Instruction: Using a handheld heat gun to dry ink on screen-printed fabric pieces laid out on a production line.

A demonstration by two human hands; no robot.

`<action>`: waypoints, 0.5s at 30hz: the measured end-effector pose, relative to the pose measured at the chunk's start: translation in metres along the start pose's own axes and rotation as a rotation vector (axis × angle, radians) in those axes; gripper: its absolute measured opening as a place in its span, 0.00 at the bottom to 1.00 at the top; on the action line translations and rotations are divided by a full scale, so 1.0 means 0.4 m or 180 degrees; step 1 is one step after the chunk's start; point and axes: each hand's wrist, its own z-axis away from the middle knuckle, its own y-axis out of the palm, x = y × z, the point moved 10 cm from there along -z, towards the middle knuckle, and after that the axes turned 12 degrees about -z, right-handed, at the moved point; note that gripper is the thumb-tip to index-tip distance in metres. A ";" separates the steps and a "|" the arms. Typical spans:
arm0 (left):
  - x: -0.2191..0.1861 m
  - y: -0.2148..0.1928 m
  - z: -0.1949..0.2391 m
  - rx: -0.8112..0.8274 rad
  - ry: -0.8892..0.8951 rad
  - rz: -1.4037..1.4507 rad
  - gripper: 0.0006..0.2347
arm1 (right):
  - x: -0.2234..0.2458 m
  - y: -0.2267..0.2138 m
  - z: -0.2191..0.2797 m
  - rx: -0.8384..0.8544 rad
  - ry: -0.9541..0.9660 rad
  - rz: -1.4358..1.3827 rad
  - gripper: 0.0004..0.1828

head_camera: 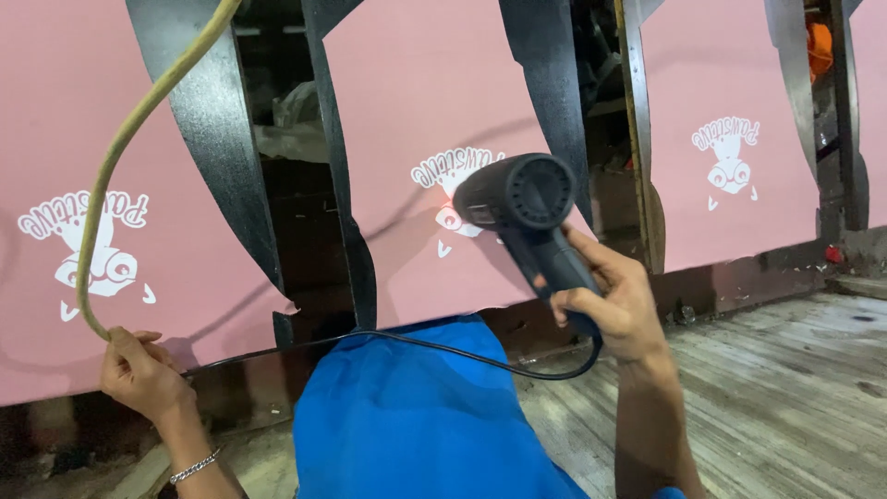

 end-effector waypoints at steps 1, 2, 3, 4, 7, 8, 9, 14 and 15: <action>0.002 0.000 0.000 -0.0007 -0.0011 0.0002 0.22 | 0.005 -0.004 0.006 0.0010 0.0003 0.0009 0.44; 0.001 0.001 0.000 0.0001 0.0007 0.0055 0.22 | 0.007 -0.023 0.012 -0.0187 0.0055 -0.0026 0.45; 0.000 0.002 -0.001 0.0009 0.0028 0.0108 0.23 | 0.007 -0.043 0.018 -0.0383 0.0106 -0.0063 0.45; 0.004 0.001 -0.001 0.0001 0.0020 0.0109 0.23 | 0.002 -0.048 0.021 -0.0373 0.0108 -0.0056 0.45; 0.011 0.001 -0.005 -0.0010 0.0125 0.0026 0.24 | -0.007 -0.037 0.027 -0.0197 0.0077 -0.0200 0.46; 0.022 0.001 -0.009 -0.0030 0.0125 0.0026 0.24 | -0.005 -0.017 0.025 -0.0035 0.0076 -0.0180 0.45; 0.034 -0.001 -0.011 -0.0046 0.0123 0.0019 0.24 | -0.004 0.004 0.025 0.0126 0.0083 -0.0162 0.44; 0.028 -0.005 -0.010 -0.0049 0.0163 -0.0074 0.24 | 0.013 -0.007 0.035 -0.0148 0.0145 -0.0086 0.45; 0.029 -0.008 -0.010 -0.0078 0.0223 -0.0093 0.24 | 0.016 -0.023 0.041 -0.0273 0.0215 0.0053 0.47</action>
